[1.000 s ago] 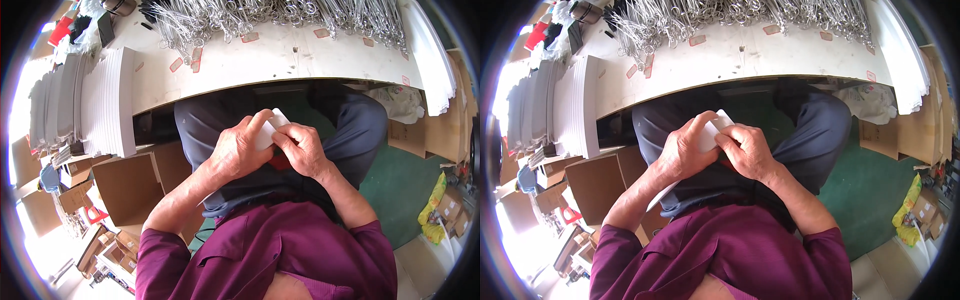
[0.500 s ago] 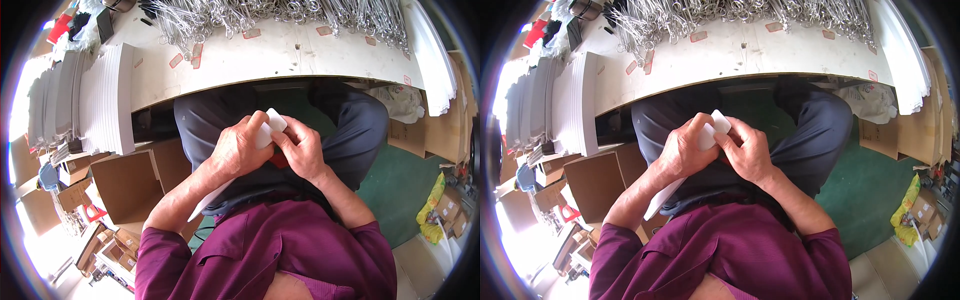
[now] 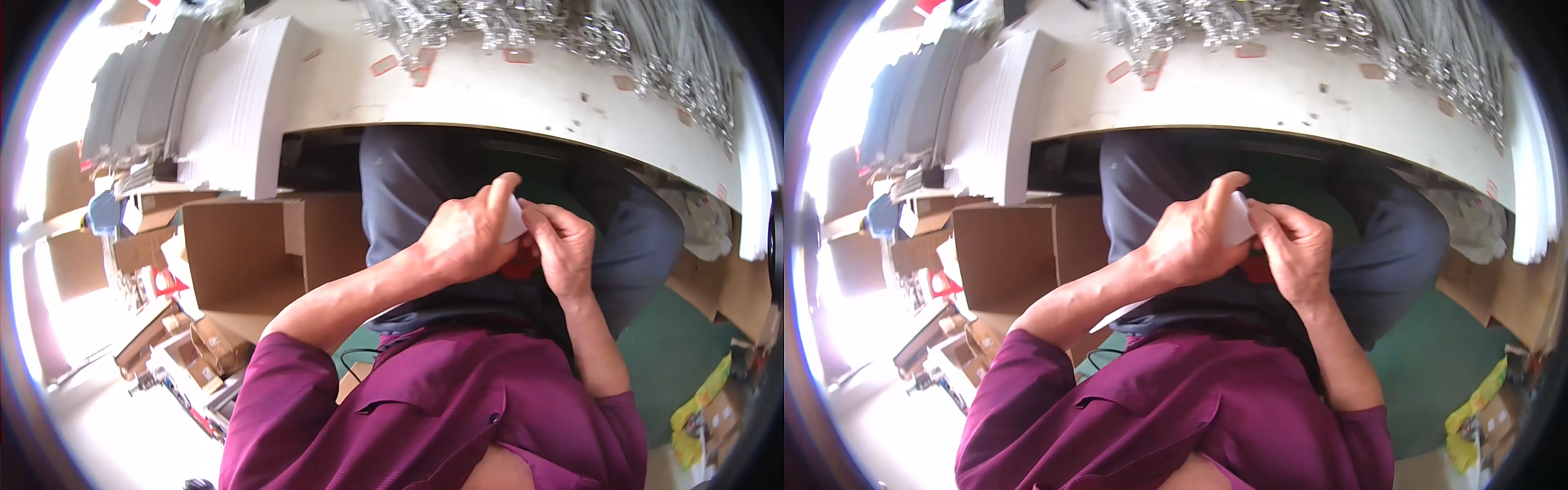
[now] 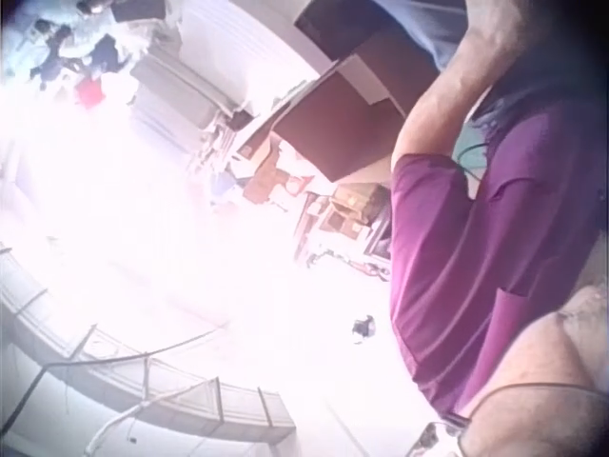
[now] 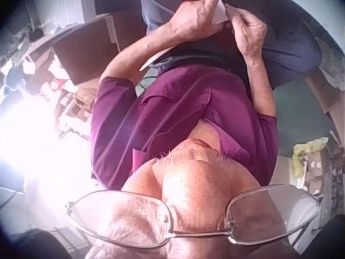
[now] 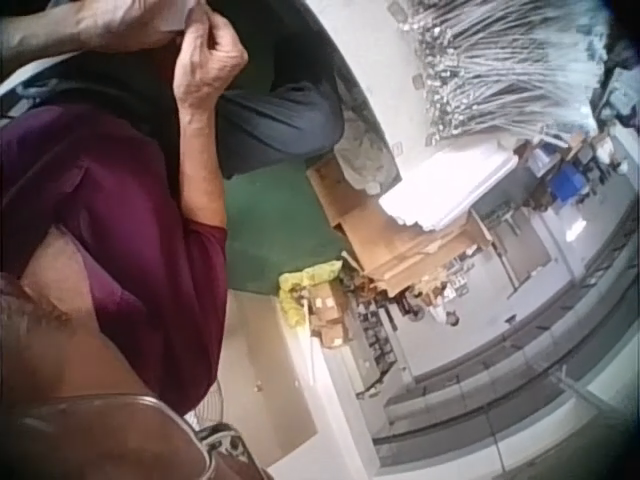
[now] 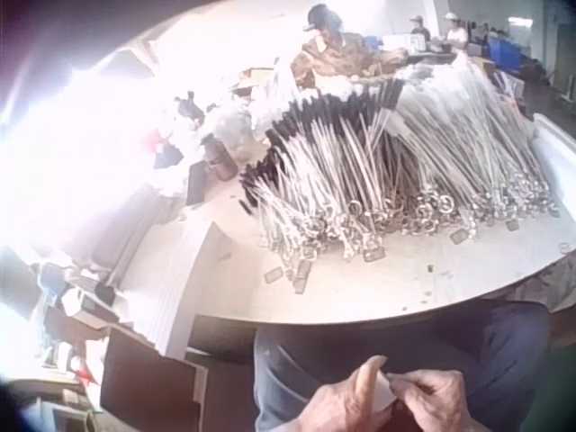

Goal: Gathering bundles of thin metal wires and inserting them into white rectangular plastic tubes for packaging.

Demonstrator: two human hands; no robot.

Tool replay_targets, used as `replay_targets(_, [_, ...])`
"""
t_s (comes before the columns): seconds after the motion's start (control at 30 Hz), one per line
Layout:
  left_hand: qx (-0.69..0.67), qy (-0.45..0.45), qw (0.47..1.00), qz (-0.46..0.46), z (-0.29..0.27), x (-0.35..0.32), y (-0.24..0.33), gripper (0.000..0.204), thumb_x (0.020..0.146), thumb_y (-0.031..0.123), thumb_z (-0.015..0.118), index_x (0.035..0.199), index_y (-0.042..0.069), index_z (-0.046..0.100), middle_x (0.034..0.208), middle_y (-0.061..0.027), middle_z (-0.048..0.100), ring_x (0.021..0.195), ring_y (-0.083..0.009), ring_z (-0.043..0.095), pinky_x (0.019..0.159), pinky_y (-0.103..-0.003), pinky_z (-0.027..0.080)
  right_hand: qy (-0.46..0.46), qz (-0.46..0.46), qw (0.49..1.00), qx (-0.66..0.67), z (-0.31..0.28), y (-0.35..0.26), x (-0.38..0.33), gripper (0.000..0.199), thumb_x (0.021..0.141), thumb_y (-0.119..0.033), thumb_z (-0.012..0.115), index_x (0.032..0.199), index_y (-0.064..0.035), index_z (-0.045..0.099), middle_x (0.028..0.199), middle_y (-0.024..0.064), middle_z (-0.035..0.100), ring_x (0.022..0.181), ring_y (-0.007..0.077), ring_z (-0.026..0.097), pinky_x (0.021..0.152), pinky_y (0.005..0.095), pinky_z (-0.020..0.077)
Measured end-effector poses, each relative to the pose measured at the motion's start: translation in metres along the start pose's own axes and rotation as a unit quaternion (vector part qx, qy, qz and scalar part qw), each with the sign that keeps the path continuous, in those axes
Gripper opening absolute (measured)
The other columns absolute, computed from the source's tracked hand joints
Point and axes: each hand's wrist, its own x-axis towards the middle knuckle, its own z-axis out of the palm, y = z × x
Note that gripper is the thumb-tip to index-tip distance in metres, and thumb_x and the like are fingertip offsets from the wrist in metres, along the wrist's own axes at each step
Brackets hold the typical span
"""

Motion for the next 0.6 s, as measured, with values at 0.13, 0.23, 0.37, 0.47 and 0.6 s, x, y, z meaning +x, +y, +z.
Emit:
replay_targets(0.13, [0.006, -0.011, 1.000, 0.000, -0.003, -0.005, -0.003, 0.072, 0.081, 0.018, 0.080, 0.138, 0.000, 0.041, 0.097, -0.0235, 0.071, 0.084, -0.0419, 0.074, 0.069, -0.047, 0.061, -0.014, -0.016, 0.999, 0.048, 0.010, 0.005, 0.005, 0.012, 0.097, -0.003, 0.072, 0.106, 0.0036, 0.071, 0.083, 0.0041, 0.073, 0.076, 0.0042, 0.065, 0.065, 0.0223, 0.0537])
replay_targets(0.23, [0.009, -0.013, 1.000, -0.004, -0.003, -0.006, 0.000, 0.070, 0.081, 0.019, 0.079, 0.136, -0.001, 0.042, 0.101, -0.0239, 0.071, 0.085, -0.0412, 0.074, 0.069, -0.047, 0.062, -0.014, -0.006, 1.000, 0.011, 0.012, 0.006, 0.008, 0.009, 0.096, -0.002, 0.072, 0.102, 0.0028, 0.066, 0.085, 0.0058, 0.074, 0.075, 0.0049, 0.066, 0.065, 0.0231, 0.0543])
replay_targets(0.37, [0.015, 0.006, 1.000, -0.014, -0.003, -0.008, 0.002, 0.063, 0.080, 0.021, 0.080, 0.129, -0.003, 0.048, 0.098, -0.0227, 0.070, 0.084, -0.0395, 0.074, 0.066, -0.046, 0.061, -0.005, 0.012, 0.999, 0.046, 0.013, 0.000, 0.008, 0.010, 0.096, -0.005, 0.072, 0.099, 0.0016, 0.066, 0.081, 0.0054, 0.073, 0.068, 0.0046, 0.065, 0.059, 0.0209, 0.0520])
replay_targets(0.47, [0.024, -0.014, 0.999, -0.032, 0.000, -0.010, -0.004, 0.050, 0.080, 0.023, 0.081, 0.115, -0.001, 0.055, 0.093, -0.0217, 0.069, 0.082, -0.0395, 0.073, 0.065, -0.047, 0.060, -0.004, 0.050, 0.998, 0.050, 0.007, 0.002, 0.010, 0.011, 0.096, -0.009, 0.074, 0.097, 0.0006, 0.068, 0.078, 0.0050, 0.072, 0.060, 0.0046, 0.062, 0.053, 0.0194, 0.0486])
replay_targets(0.6, [0.035, 0.078, 0.996, 0.028, -0.001, -0.017, -0.003, 0.041, 0.078, 0.027, 0.080, 0.097, 0.001, 0.055, 0.085, -0.0191, 0.067, 0.072, -0.0385, 0.071, 0.062, -0.049, 0.058, 0.003, 0.087, 0.994, 0.067, 0.012, -0.003, 0.008, 0.015, 0.097, -0.013, 0.074, 0.095, 0.0004, 0.069, 0.075, 0.0045, 0.070, 0.056, 0.0053, 0.061, 0.049, 0.0198, 0.0467])
